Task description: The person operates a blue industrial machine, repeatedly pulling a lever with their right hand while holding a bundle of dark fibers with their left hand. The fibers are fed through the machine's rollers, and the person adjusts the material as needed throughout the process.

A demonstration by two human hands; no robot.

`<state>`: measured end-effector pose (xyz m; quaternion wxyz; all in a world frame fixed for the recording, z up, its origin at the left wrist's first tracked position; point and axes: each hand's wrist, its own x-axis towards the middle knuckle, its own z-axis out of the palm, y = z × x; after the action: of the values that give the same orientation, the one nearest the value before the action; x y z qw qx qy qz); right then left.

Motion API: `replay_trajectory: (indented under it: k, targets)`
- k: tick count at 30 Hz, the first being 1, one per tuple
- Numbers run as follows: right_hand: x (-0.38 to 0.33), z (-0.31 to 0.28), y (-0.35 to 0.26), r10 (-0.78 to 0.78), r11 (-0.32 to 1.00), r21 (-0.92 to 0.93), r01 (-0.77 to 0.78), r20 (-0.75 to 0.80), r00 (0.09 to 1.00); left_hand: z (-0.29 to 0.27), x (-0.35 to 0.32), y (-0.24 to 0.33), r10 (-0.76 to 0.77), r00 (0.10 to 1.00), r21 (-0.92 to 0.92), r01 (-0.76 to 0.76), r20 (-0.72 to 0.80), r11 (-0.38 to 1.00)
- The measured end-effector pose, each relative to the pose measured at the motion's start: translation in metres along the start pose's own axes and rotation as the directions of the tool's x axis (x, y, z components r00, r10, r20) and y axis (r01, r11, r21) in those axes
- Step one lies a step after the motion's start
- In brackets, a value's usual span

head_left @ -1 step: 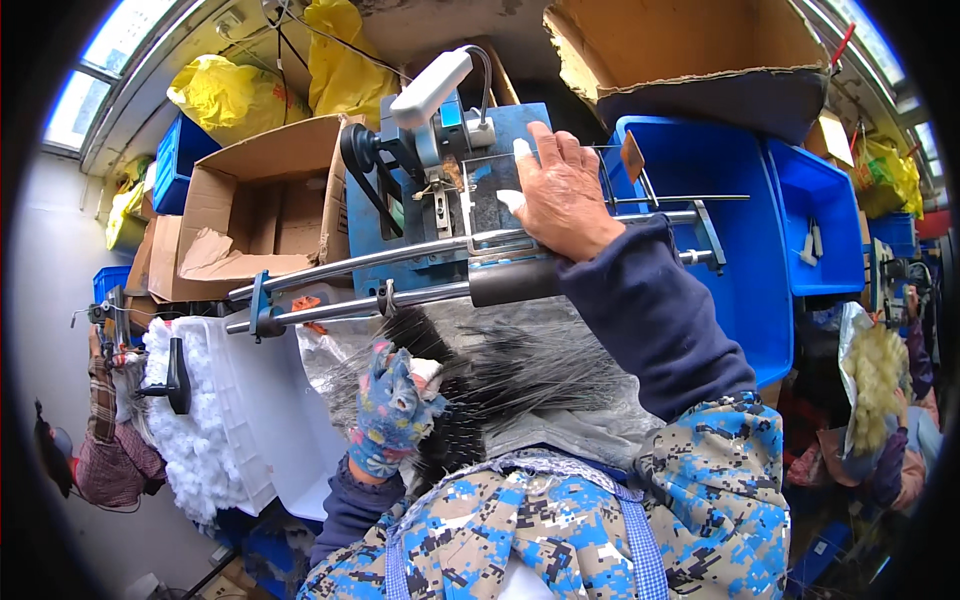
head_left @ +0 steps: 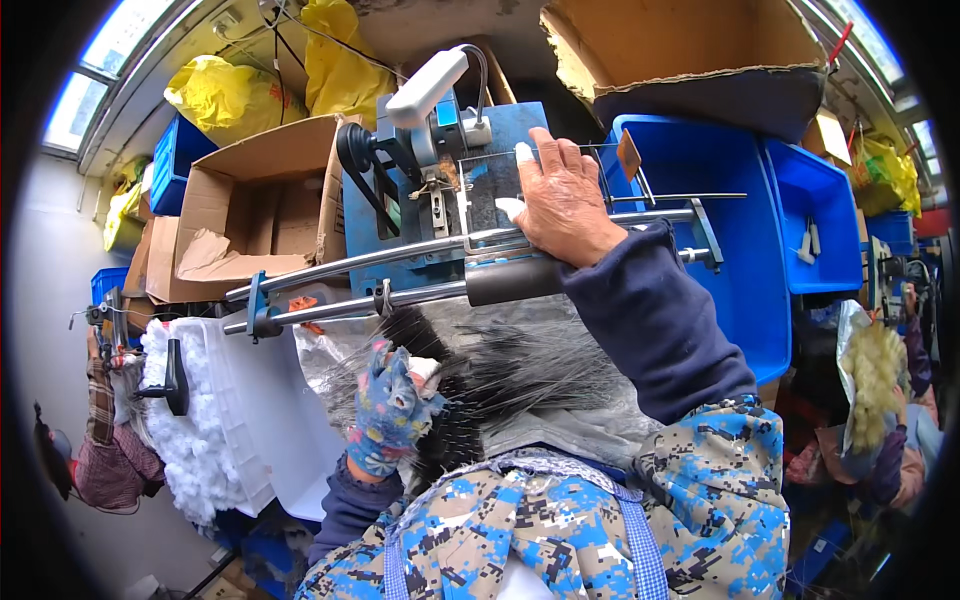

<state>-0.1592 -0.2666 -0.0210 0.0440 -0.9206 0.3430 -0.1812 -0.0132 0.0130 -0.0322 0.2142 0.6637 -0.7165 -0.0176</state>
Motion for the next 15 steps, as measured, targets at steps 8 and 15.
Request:
replay_trajectory:
  k: [8, 15]
  targets:
    - [-0.004, -0.014, -0.002, 0.043, 0.995, 0.077, -0.06, 0.206, 0.978, 0.007, 0.001, 0.005, 0.084, 0.989, -0.029, -0.088, -0.121, 0.996]
    - [0.004, -0.006, -0.027, 0.045, 0.989, 0.126, -0.074, 0.222, 0.974, -0.006, 0.009, 0.018, -0.001, 1.0, 0.028, 0.001, -0.004, 1.0]
